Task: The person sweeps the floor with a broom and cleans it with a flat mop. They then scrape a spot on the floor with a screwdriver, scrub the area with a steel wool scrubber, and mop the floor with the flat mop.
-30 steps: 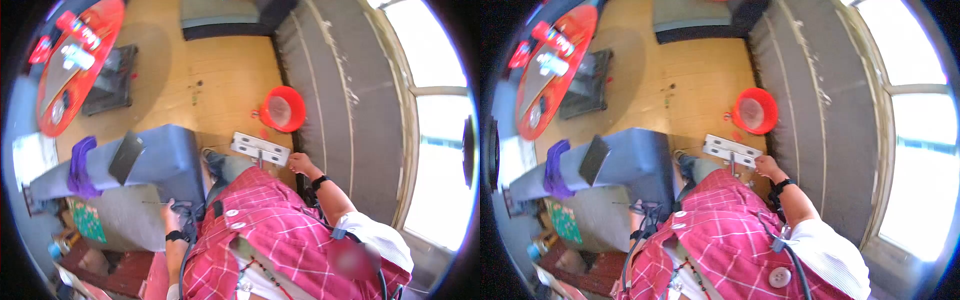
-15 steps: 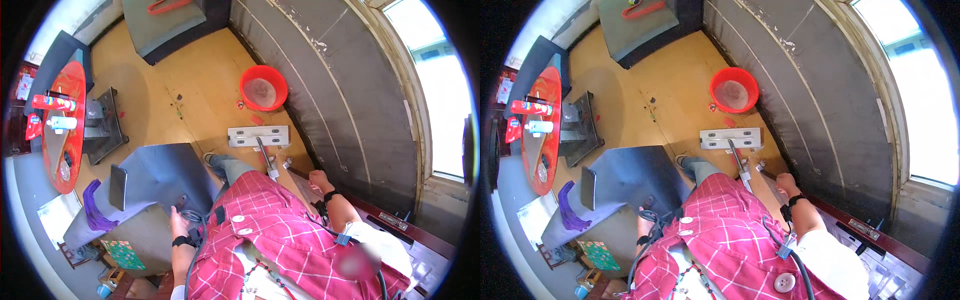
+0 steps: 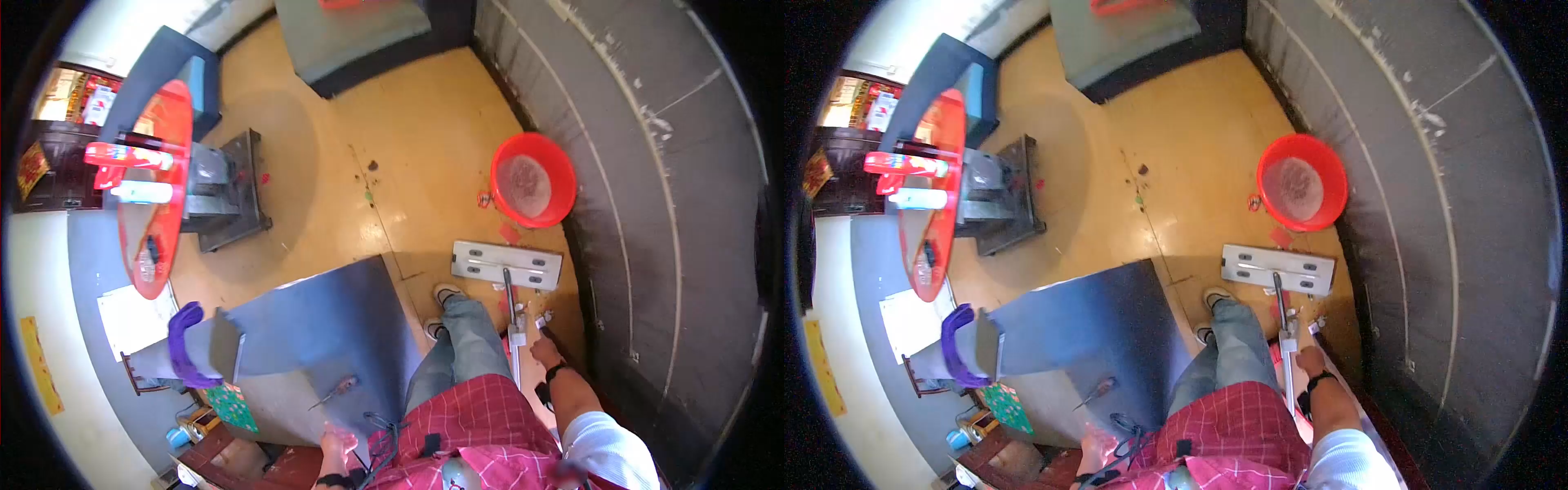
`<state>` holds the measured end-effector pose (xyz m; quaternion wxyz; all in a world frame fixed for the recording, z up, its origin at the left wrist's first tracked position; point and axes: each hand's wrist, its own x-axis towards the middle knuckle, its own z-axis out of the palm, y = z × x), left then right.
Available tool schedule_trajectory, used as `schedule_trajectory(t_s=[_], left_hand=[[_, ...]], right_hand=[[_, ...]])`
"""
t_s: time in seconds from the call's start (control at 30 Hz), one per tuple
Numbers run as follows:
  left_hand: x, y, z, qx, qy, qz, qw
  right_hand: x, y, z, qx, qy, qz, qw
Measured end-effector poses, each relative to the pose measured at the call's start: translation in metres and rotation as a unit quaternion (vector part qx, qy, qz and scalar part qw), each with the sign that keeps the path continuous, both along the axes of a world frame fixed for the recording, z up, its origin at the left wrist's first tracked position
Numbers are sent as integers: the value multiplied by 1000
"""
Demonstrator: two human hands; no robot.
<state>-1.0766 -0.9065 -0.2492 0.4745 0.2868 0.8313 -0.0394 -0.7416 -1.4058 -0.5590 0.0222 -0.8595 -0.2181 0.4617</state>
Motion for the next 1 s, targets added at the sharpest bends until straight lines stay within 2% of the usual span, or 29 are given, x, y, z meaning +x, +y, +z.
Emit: schedule_trajectory(t_s=[0.03, 0.07, 0.1, 0.13, 0.17, 0.2, 0.23, 0.3, 0.37, 0.47, 0.5, 0.57, 0.6, 0.63, 0.7, 0.73, 0.77, 0.8, 0.83, 0.87, 0.9, 0.97, 1.0], left_hand=[[-2, -3, -7, -19, 7, 25, 999], [-5, -11, -14, -43, 16, 53, 998], [-1, -13, -15, -22, 42, -12, 999], [-48, -13, -38, 35, 13, -73, 997], [-52, -8, -30, 0, 13, -45, 999], [-32, -15, -18, 12, -74, -25, 997], [-21, -16, -12, 11, -90, 5, 996], [1, -17, 0, 9, -120, 66, 990], [-153, -13, 4, -7, 79, -86, 993], [-146, -20, 1, 12, 120, 59, 991], [-147, -21, 1, 14, 123, 73, 990], [-148, -24, 0, 23, 125, 92, 988], [-150, -24, 0, 26, 122, 100, 987], [-153, -25, -1, 30, 119, 106, 987], [-160, -27, -5, 38, 108, 124, 986], [-164, -27, -5, 44, 104, 135, 984], [-175, -27, -5, 50, 98, 152, 982], [-189, -26, -4, 61, 85, 178, 978], [-206, -25, -2, 80, 41, 218, 972], [-175, -31, -1, 63, -97, 168, 979], [-123, -19, 8, -99, -48, -25, 994], [-80, -32, -15, 75, -23, 85, 993], [-79, -38, -17, 92, -59, -27, 994]], right_hand=[[7, -4, -24, -58, 63, -83, 993], [25, 16, -18, -89, 61, -200, 974], [46, 62, 6, -127, 53, -313, 940], [58, 83, 2, -148, 84, -385, 907], [52, 68, -42, -113, 93, -359, 922], [50, 79, -56, -141, 10, -307, 941], [55, 86, -69, -213, 51, -284, 933], [55, 104, -89, -296, 49, -257, 919], [44, 110, -108, -322, 86, -256, 907], [35, 115, -121, -340, 84, -188, 918], [28, 111, -129, -341, 89, -185, 917], [19, 95, -151, -331, 27, -228, 915], [21, 88, -163, -350, 76, -239, 903], [35, 94, -160, -332, 95, -218, 913], [41, 90, -180, -191, -63, -210, 957], [45, 87, -194, -187, -67, -210, 957], [53, 83, -215, -115, -22, -342, 932], [57, 79, -234, -39, 25, -463, 885], [54, 73, -245, -30, 26, -462, 886], [48, 64, -250, 37, 48, -478, 876], [38, 59, -244, 55, 21, -446, 893], [21, 50, -233, 86, -38, -380, 920], [25, 70, -191, 83, -101, -293, 947]])
